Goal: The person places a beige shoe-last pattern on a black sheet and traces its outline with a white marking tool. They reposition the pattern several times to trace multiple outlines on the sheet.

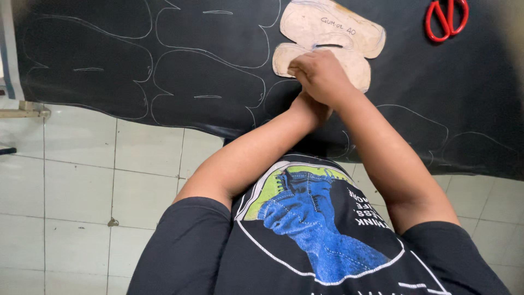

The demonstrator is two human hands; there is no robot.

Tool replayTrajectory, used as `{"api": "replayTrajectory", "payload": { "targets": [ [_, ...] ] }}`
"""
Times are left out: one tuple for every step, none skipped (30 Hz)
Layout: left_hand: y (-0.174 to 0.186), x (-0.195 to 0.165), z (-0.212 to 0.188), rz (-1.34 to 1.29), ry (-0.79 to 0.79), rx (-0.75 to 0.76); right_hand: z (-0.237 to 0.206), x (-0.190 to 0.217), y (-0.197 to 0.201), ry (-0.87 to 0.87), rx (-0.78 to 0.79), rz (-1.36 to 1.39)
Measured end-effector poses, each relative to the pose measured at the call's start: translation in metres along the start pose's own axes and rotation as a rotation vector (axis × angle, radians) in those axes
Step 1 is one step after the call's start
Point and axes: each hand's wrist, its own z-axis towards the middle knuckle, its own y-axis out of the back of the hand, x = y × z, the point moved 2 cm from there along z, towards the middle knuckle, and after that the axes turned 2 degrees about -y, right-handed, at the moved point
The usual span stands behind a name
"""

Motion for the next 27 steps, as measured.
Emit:
{"api": "replayTrajectory", "payload": {
  "targets": [
    [-0.003,0.002,0.001,-0.108,0.019,-0.044,0.007,0.003,-0.004,0.007,0.009,0.017],
    [-0.006,0.003,0.002,-0.048,-0.008,-0.09,0.012,0.006,-0.007,-0.006,0.015,0.047],
    [-0.008,0.003,0.003,0.014,-0.036,-0.137,0.019,0.008,-0.009,-0.018,0.02,0.076],
    [-0.009,0.003,0.005,0.075,-0.063,-0.184,0.024,0.01,-0.01,-0.031,0.024,0.104],
    [-0.011,0.003,0.007,0.058,-0.066,-0.117,0.028,0.012,-0.009,-0.058,0.029,0.145],
    [-0.011,0.003,0.009,0.041,-0.069,-0.05,0.032,0.012,-0.009,-0.085,0.033,0.186],
    [-0.008,0.003,0.01,0.025,-0.072,0.016,0.035,0.012,-0.008,-0.111,0.036,0.226],
    [-0.005,0.003,0.01,0.033,-0.065,0.09,0.038,0.012,-0.006,-0.109,0.012,0.215],
    [0.0,0.002,0.008,0.042,-0.058,0.163,0.04,0.012,-0.004,-0.107,-0.011,0.204],
    [0.006,0.002,0.006,0.051,-0.05,0.237,0.042,0.01,-0.002,-0.103,-0.036,0.192],
    [0.014,0.001,0.003,0.072,-0.064,0.198,0.043,0.009,0.001,-0.091,-0.072,0.17],
    [0.022,-0.001,0.0,0.092,-0.078,0.159,0.044,0.007,0.004,-0.078,-0.107,0.147],
    [0.03,-0.002,-0.002,0.113,-0.092,0.118,0.044,0.005,0.007,-0.065,-0.143,0.123],
    [0.035,-0.003,-0.005,0.117,-0.082,0.085,0.044,0.002,0.011,-0.09,-0.141,0.109],
    [0.04,-0.004,-0.007,0.122,-0.073,0.053,0.043,-0.001,0.015,-0.115,-0.141,0.094],
    [0.044,-0.004,-0.009,0.127,-0.064,0.02,0.042,-0.004,0.021,-0.141,-0.141,0.079],
    [0.047,-0.004,-0.011,0.047,-0.06,-0.059,0.038,-0.007,0.028,-0.151,-0.14,0.031],
    [0.05,-0.004,-0.012,-0.033,-0.056,-0.138,0.034,-0.009,0.034,-0.161,-0.138,-0.017],
    [0.053,-0.003,-0.013,-0.111,-0.052,-0.219,0.033,-0.01,0.039,-0.168,-0.137,-0.066],
    [0.053,-0.003,-0.012,-0.062,-0.078,-0.192,0.032,-0.011,0.04,-0.243,-0.113,-0.028],
    [0.053,-0.003,-0.011,-0.014,-0.105,-0.164,0.032,-0.012,0.041,-0.318,-0.088,0.011],
    [0.054,-0.003,-0.01,0.037,-0.132,-0.137,0.034,-0.013,0.041,-0.392,-0.063,0.05],
    [0.056,-0.001,-0.009,-0.006,-0.108,-0.12,0.038,-0.012,0.04,-0.337,-0.079,0.058],
    [0.059,0.0,-0.008,-0.049,-0.085,-0.103,0.044,-0.011,0.039,-0.281,-0.095,0.066],
    [0.062,0.001,-0.007,-0.091,-0.061,-0.085,0.051,-0.011,0.038,-0.226,-0.11,0.075],
    [0.065,0.001,-0.006,-0.104,-0.053,-0.083,0.058,-0.012,0.036,-0.21,-0.11,0.082],
    [0.069,0.002,-0.006,-0.116,-0.044,-0.08,0.067,-0.014,0.033,-0.194,-0.11,0.089]
  ]
}}
